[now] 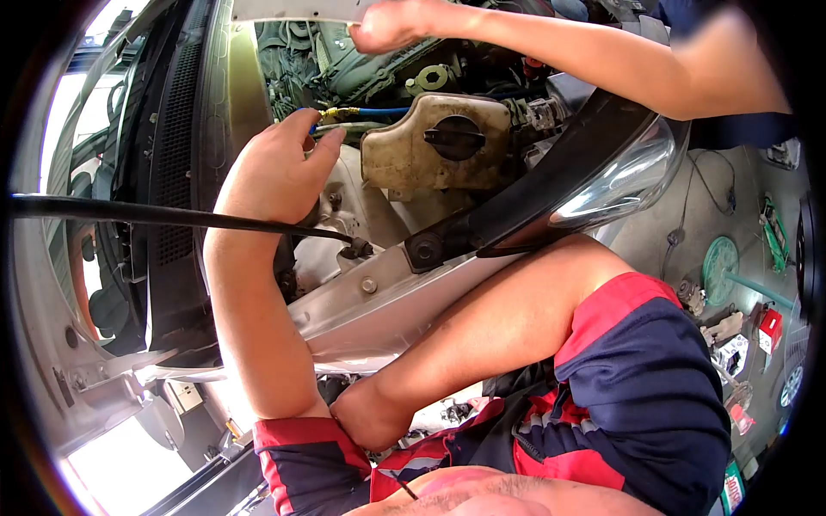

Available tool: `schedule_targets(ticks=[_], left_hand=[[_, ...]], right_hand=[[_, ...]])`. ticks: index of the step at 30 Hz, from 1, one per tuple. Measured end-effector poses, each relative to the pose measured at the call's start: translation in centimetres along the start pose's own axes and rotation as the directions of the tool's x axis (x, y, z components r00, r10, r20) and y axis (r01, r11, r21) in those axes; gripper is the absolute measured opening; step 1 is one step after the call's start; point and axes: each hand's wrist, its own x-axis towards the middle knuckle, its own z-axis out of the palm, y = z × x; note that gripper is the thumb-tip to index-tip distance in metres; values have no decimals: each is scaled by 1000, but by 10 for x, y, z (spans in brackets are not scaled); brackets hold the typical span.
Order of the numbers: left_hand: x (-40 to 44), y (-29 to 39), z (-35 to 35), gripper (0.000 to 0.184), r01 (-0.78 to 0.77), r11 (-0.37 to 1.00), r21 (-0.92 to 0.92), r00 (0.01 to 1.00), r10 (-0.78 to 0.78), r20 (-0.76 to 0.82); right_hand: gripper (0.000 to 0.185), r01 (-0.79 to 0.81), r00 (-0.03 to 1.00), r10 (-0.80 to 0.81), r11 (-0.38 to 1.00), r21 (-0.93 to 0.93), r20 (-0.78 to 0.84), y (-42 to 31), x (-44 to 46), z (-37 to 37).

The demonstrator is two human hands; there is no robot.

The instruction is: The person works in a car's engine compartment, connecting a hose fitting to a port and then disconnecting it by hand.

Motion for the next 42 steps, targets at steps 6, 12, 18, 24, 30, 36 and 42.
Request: schedule_targets(ticks=[6,12,18,24,30,36,42], left_hand=[[-1,2,0,46,25,1000,11,999,-26,21],[-2,7,-4,47,49,999,-16,998,-48,47],[-3,11,-6,49,74,997,-9,995,-73,64],[-2,10,-6,50,79,997,18,994,-80,72],[-3,13,-7,49,89,996,24,993,-91,78],[-3,14,-7,49,93,996,10,993,-94,75],[-3,15,-7,49,105,994,15,991,-106,78]], right_hand=[[16,14,1000,-15,999,31,26,2,0,-1],[13,40,999,-41,999,13,27,2,2,-2],[12,53,998,-52,999,-14,29,1,0,-5],[13,68,997,-67,997,-33,38,2,1,-4],[14,70,997,-68,995,-65,24,1,0,-4],[14,57,998,-57,996,-72,9,0,-1,-3],[13,63,998,-63,998,-27,15,2,0,-3]])
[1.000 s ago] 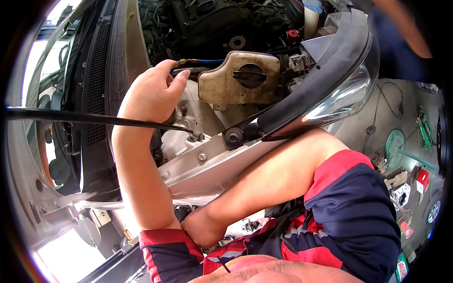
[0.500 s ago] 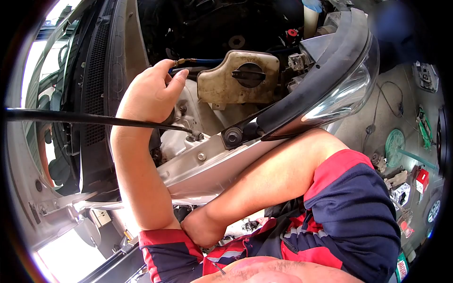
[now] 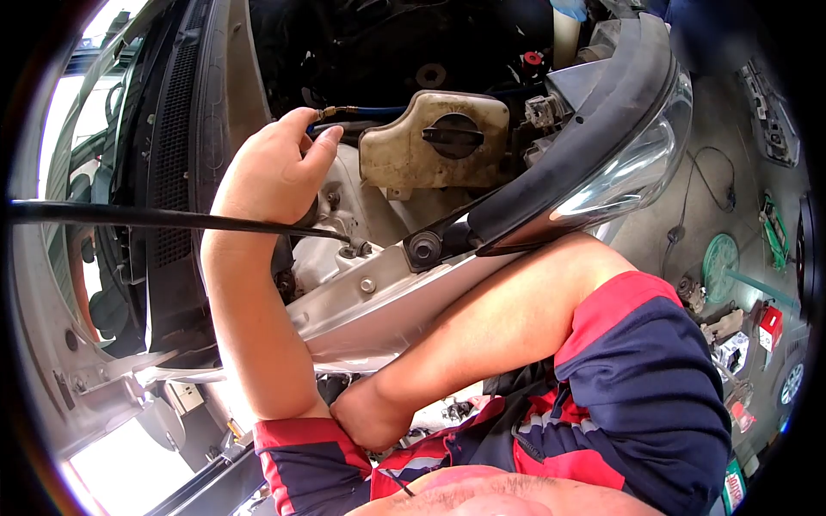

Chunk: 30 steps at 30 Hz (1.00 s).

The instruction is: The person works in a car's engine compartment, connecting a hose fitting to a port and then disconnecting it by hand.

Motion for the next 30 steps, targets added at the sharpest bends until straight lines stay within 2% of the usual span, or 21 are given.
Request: schedule_targets(ticks=[10,13,16,30], left_hand=[[0,0,0,49,4,1000,0,1000,-4,-3],[0,0,0,49,-10,1000,-5,1000,10,0],[1,-2,1,49,-27,1000,0,1000,27,-12],[0,0,0,49,-4,1000,7,1000,4,-5]], right_hand=[[15,9,1000,-8,999,-48,2,-1,-1,-1],[15,12,1000,-11,999,-45,18,-1,-1,-1],[10,4,999,-5,1000,-17,-53,1,3,8],[10,1,999,-1,1000,11,-38,0,0,2]])
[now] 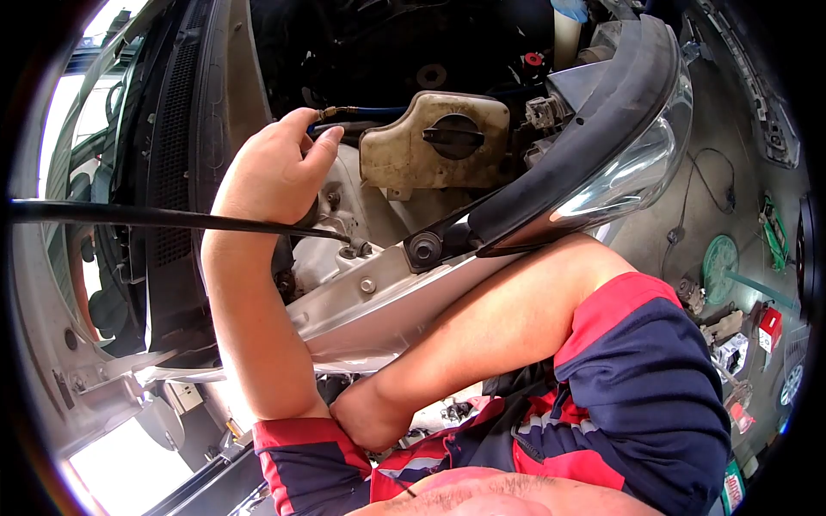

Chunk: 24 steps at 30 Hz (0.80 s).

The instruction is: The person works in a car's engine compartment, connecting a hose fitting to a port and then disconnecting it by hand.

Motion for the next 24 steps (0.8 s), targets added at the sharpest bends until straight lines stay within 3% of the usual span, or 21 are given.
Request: schedule_targets(ticks=[24], left_hand=[[0,-1,0,52,-3,1000,16,1000,3,2]], right_hand=[[11,-26,999,26,1000,-2,27,-1,3,4]])
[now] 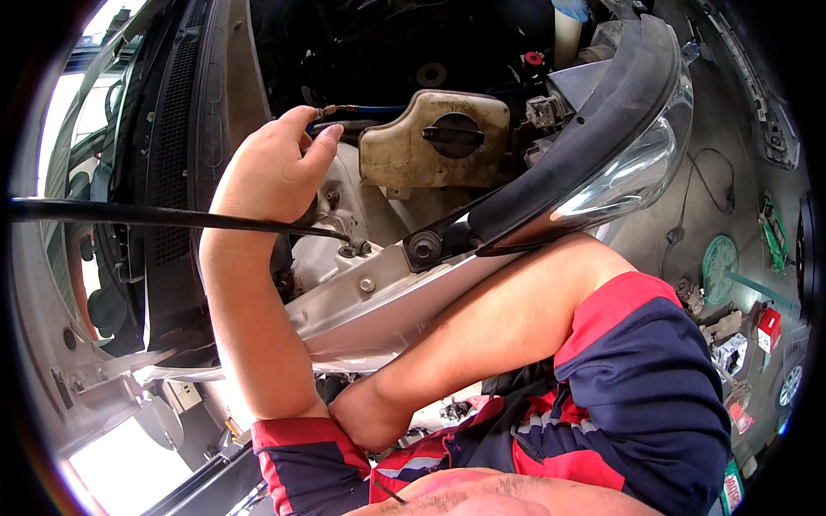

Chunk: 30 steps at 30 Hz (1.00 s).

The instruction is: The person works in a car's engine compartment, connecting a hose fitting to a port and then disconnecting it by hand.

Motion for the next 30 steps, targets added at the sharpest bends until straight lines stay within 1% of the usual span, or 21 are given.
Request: schedule_targets(ticks=[10,13,19,25,30], left_hand=[[0,-1,0,52,-7,1000,-18,1000,7,0],[0,0,-1,52,-3,1000,-13,1000,3,5],[1,-1,1,52,-6,1000,-2,1000,6,-9],[1,-1,0,52,2,1000,-3,1000,-2,4],[0,-1,0,52,-5,1000,-5,1000,5,-9]], right_hand=[[12,-20,1000,22,998,68,-22,0,-2,-3],[13,11,1000,-11,999,45,-4,1,-3,-5],[14,-10,1000,10,999,43,5,-1,-3,-5],[14,24,1000,-23,1000,17,-20,1,-1,0],[14,1,1000,-1,1000,18,-5,0,-1,-1]])
